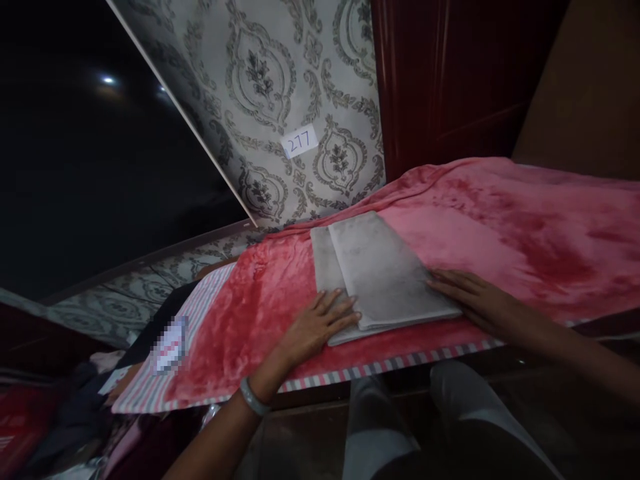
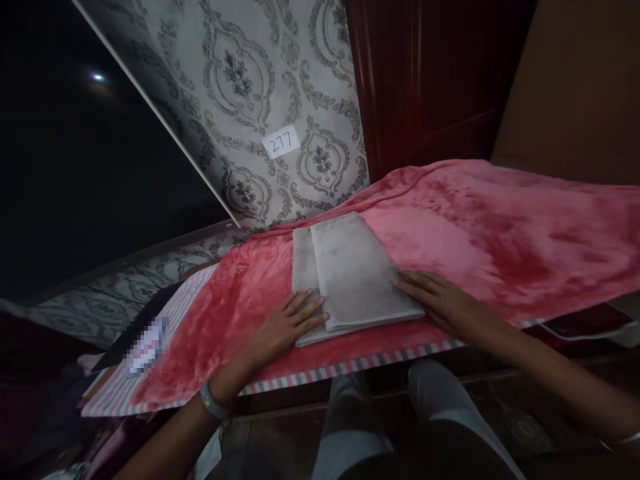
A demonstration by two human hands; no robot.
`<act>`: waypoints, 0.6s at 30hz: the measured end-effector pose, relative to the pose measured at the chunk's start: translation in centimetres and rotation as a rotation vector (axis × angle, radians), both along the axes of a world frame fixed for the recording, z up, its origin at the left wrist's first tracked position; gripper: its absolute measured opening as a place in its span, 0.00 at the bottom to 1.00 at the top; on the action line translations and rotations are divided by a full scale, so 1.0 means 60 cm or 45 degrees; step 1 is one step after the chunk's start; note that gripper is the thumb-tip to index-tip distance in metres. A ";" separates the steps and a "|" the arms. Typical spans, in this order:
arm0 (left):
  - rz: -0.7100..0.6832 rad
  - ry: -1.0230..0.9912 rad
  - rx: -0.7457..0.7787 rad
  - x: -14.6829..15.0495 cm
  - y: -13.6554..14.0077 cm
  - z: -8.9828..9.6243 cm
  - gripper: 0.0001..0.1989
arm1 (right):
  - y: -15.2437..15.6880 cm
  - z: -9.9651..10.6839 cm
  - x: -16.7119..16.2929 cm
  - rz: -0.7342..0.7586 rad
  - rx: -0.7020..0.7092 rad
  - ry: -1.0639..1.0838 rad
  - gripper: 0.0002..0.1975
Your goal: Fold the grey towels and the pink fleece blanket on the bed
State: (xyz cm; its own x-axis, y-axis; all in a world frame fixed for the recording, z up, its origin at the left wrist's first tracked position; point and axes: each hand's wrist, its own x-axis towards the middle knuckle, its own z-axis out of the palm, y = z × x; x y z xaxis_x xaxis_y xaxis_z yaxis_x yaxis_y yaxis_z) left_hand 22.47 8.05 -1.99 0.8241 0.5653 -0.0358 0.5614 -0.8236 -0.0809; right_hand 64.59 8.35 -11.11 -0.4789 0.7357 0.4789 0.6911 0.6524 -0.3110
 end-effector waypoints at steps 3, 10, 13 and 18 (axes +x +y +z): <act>-0.017 -0.011 -0.102 0.006 0.013 0.000 0.45 | 0.001 -0.002 -0.001 0.038 -0.001 -0.023 0.30; 0.058 -0.371 -0.185 0.021 0.024 -0.004 0.23 | 0.016 0.005 -0.017 0.092 0.016 -0.013 0.26; 0.064 -0.605 -0.310 0.028 0.024 0.015 0.21 | 0.023 0.024 -0.028 0.075 -0.028 0.125 0.23; 0.072 -1.021 -0.521 0.037 -0.025 0.097 0.24 | -0.019 0.096 -0.023 0.024 0.011 0.429 0.23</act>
State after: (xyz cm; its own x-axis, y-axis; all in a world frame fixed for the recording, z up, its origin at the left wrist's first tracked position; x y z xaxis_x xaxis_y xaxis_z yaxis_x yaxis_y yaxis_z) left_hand 24.70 6.57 3.82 0.6594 0.6751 0.3308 0.3635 -0.6715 0.6458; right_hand 63.23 7.22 -5.32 -0.3060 0.7237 0.6186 0.5383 0.6675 -0.5145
